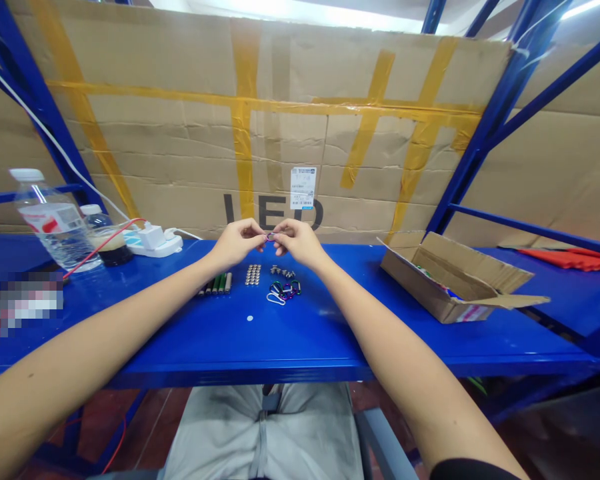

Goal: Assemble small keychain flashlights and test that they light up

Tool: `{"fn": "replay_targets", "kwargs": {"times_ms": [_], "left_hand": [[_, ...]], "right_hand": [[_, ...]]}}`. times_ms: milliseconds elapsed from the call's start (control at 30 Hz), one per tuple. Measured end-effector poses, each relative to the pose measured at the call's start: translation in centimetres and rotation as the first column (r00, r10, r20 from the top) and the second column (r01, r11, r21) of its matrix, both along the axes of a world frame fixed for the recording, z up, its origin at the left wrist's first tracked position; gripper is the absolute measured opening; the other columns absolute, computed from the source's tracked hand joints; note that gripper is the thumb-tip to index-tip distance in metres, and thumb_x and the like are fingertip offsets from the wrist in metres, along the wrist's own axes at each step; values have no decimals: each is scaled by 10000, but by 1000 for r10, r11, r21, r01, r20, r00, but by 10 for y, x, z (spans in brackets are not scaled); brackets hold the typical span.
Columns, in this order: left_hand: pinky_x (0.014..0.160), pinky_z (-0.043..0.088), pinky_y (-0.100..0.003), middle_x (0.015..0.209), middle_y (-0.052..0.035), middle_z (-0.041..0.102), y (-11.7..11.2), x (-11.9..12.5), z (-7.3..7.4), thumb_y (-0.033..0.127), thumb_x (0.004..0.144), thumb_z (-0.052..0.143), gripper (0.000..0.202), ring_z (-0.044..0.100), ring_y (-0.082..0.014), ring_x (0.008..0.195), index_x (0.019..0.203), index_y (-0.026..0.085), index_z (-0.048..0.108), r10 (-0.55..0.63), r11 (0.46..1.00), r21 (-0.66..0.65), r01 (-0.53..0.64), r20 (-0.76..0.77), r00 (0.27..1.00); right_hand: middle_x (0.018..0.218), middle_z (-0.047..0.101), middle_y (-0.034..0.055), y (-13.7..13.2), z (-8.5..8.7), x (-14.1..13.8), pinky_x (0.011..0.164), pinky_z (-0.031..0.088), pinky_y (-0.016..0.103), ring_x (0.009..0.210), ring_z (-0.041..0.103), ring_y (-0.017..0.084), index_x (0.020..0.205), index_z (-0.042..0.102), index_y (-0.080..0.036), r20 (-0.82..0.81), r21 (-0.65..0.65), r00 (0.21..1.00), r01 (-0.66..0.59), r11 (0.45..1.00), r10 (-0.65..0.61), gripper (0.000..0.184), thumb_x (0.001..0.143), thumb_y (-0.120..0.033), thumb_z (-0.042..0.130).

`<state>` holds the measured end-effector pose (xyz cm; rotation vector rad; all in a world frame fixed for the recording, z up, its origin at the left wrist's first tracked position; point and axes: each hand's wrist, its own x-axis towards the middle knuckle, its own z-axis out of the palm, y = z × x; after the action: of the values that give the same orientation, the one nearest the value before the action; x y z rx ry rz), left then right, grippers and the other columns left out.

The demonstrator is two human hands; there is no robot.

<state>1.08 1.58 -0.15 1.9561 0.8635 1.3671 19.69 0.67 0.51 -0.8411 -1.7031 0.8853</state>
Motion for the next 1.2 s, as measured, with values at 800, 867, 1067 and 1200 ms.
{"fn": "replay_targets", "kwargs": {"times_ms": [800, 867, 1067, 1200], "left_hand": [[679, 465, -267, 761, -12, 684, -8, 2, -3, 183, 821, 624, 56, 603, -139, 710, 767, 177, 635, 84, 969, 246, -23, -244, 966], [679, 447, -274, 763, -16, 680, -8, 1, -3, 176, 831, 624, 61, 586, -141, 704, 773, 177, 640, 96, 958, 288, -10, -286, 954], [691, 420, -284, 766, -21, 655, -9, 4, -5, 143, 858, 587, 85, 564, -150, 714, 793, 176, 629, 105, 938, 345, 31, -368, 924], [719, 440, -289, 836, -31, 680, -10, 5, -6, 130, 867, 559, 92, 590, -157, 759, 863, 177, 638, 88, 937, 346, 47, -363, 928]], "right_hand": [[553, 653, 26, -8, 4, 0, 334, 500, 193, 397, 589, 106, 711, 602, -134, 148, -147, 989, 52, 988, -30, 204, 824, -189, 762], [546, 649, 26, -9, 5, 0, 334, 511, 197, 403, 599, 112, 702, 595, -137, 152, -171, 988, 43, 984, -16, 216, 816, -183, 772], [525, 623, 20, -11, 4, -3, 322, 526, 240, 379, 575, 120, 659, 591, -139, 189, -214, 981, 76, 974, -35, 238, 804, -165, 777], [544, 633, 26, -9, 3, -1, 335, 537, 246, 372, 571, 115, 660, 604, -133, 186, -220, 983, 44, 975, -2, 246, 796, -206, 796]]}}
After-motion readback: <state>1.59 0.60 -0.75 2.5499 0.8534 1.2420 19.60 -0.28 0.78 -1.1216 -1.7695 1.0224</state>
